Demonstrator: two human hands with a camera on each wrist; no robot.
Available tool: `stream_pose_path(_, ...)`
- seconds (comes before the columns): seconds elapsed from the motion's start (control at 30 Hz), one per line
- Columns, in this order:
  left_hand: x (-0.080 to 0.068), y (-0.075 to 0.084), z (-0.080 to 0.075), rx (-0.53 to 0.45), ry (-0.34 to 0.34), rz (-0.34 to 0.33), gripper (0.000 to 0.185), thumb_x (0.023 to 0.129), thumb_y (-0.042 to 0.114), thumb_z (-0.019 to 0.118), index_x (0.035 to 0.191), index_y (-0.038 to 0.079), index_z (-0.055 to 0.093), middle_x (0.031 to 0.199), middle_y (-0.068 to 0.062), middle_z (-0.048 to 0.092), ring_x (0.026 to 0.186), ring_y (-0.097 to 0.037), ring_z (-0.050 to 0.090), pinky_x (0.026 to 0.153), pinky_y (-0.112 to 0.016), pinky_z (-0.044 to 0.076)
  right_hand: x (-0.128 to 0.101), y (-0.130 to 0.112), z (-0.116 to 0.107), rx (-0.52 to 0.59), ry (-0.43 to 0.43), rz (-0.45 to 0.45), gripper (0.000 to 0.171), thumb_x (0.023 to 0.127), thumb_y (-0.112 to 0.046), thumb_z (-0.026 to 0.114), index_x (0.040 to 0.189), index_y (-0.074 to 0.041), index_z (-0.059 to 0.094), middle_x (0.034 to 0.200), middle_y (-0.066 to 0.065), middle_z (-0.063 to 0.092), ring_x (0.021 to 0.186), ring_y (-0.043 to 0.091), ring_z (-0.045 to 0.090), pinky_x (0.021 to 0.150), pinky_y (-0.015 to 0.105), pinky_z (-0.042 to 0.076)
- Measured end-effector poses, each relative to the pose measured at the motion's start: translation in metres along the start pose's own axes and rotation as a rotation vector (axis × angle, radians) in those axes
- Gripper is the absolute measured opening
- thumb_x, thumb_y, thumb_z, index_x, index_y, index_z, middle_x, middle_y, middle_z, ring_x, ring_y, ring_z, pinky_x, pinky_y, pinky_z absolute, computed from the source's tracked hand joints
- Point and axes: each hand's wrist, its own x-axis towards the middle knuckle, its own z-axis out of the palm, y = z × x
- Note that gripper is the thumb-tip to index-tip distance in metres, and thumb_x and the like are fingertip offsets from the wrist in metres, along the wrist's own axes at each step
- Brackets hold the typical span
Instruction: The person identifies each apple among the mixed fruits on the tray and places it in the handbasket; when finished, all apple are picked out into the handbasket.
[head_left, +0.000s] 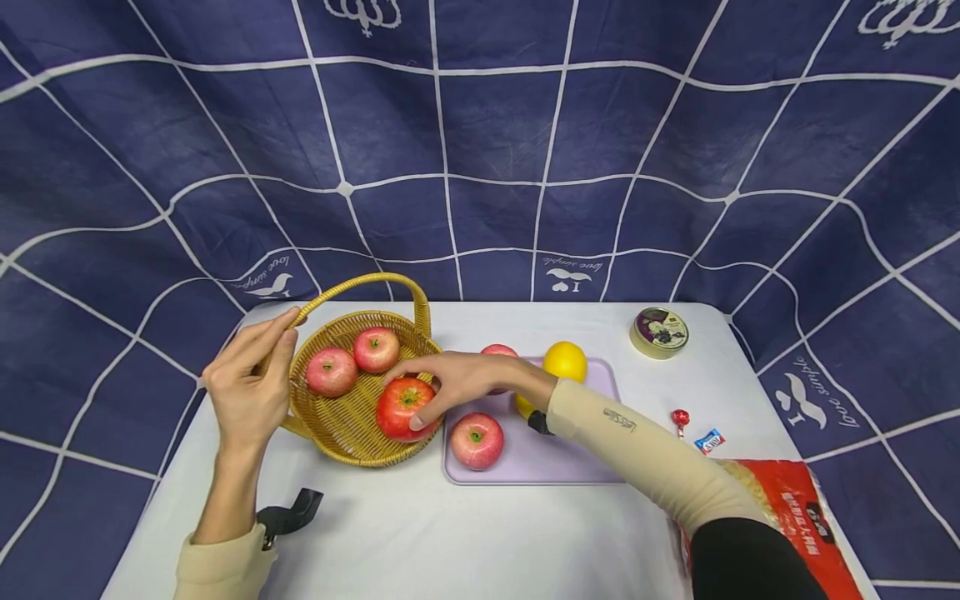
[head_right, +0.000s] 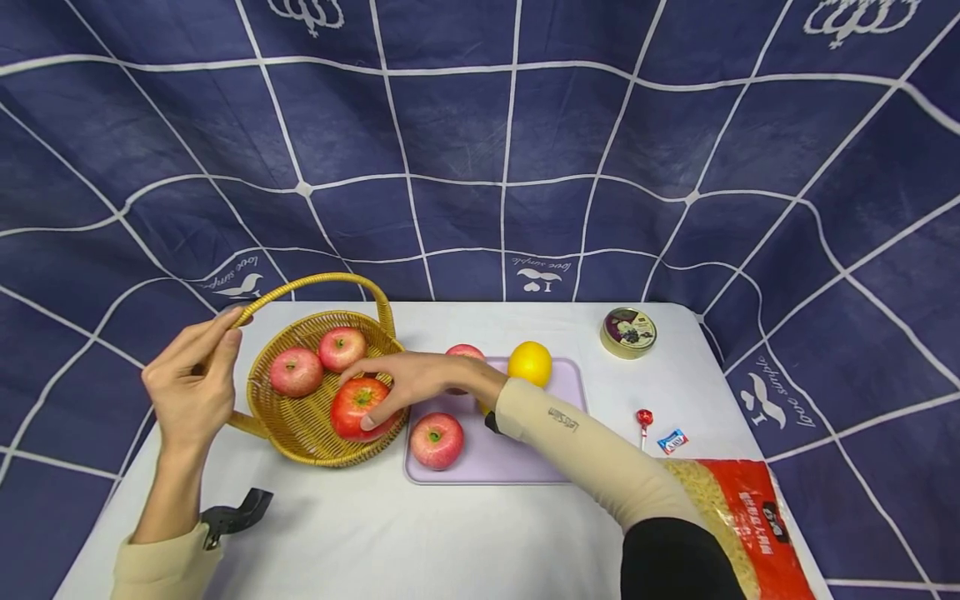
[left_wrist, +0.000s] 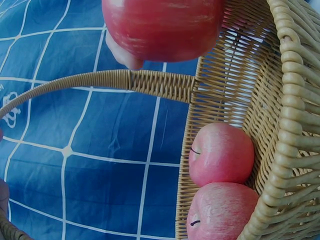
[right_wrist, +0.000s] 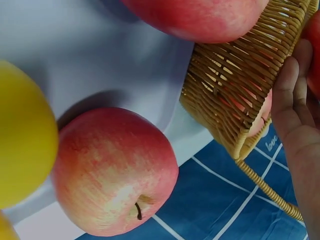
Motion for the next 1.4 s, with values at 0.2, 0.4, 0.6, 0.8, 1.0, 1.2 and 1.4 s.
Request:
stream_pose_path(0.2,0.001,0.0,0.0,-0.004,-0.001,0.001,0.026,0.083,-0.019,0.067,0.105,-0.008,0.075,0.093,-0.022,0.074,0.083,-0.004,0.063,0.071,-0.012,0.045,0.01,-0.002,-0.002,-0.042,-0.025,0.021,0.065,0.081,-0.049,0.081,0.138,-0.04,0.052,0.127,-0.013,0.059,0.115,0.007,0.057,0.101,0.027,0.045)
stream_pose_path(0.4,0.001,0.0,0.0,-0.003,-0.006,-0.005,0.025,0.085,-0.017,0.067,0.106,-0.008,0.075,0.094,-0.023,0.073,0.082,-0.005,0.063,0.071,-0.012,0.045,0.02,-0.002,-0.003,-0.081,-0.08,0.055,0.06,0.078,-0.053,0.082,0.13,-0.045,0.053,0.126,-0.01,0.06,0.112,0.005,0.057,0.1,0.026,0.044)
stream_pose_path(0.6,0.001,0.0,0.001,0.002,-0.005,-0.006,0.025,0.084,-0.018,0.067,0.106,-0.007,0.075,0.094,-0.024,0.073,0.083,-0.004,0.063,0.071,-0.012,0.045,0.036,-0.004,-0.005,-0.122,-0.139,0.074,0.059,0.08,-0.051,0.081,0.13,-0.04,0.052,0.123,-0.011,0.059,0.113,0.008,0.057,0.099,0.025,0.044)
stream_pose_path(0.8,0.002,0.001,0.001,0.006,-0.009,-0.009,0.024,0.085,-0.015,0.068,0.107,-0.007,0.075,0.093,-0.024,0.073,0.082,-0.004,0.062,0.07,-0.012,0.044,0.051,-0.013,-0.007,-0.084,-0.22,0.177,0.058,0.081,-0.043,0.083,0.128,-0.035,0.052,0.118,-0.004,0.058,0.086,0.02,0.065,0.079,0.033,0.056)
stream_pose_path(1.0,0.002,0.001,0.001,0.002,-0.01,-0.006,0.022,0.087,-0.013,0.068,0.107,-0.007,0.075,0.094,-0.024,0.073,0.083,-0.004,0.062,0.071,-0.012,0.045,0.066,-0.019,-0.009,-0.126,-0.285,0.275,0.059,0.081,-0.04,0.084,0.129,-0.033,0.05,0.116,0.0,0.058,0.069,0.029,0.065,0.065,0.041,0.055)
stream_pose_path(1.2,0.001,0.0,0.0,0.003,-0.011,-0.001,0.022,0.086,-0.013,0.068,0.107,-0.008,0.075,0.094,-0.024,0.073,0.084,-0.004,0.064,0.073,-0.012,0.046,0.08,-0.02,-0.008,-0.16,-0.318,0.331,0.061,0.081,-0.039,0.084,0.13,-0.033,0.048,0.119,-0.003,0.055,0.067,0.028,0.065,0.072,0.048,0.055)
stream_pose_path(1.4,0.0,-0.001,0.0,0.006,-0.009,-0.002,0.026,0.084,-0.018,0.068,0.106,-0.007,0.075,0.094,-0.024,0.073,0.085,-0.004,0.065,0.073,-0.012,0.046,0.091,-0.02,-0.002,-0.204,-0.318,0.361,0.063,0.084,-0.035,0.082,0.136,-0.032,0.046,0.122,-0.002,0.05,0.075,0.028,0.065,0.078,0.044,0.058)
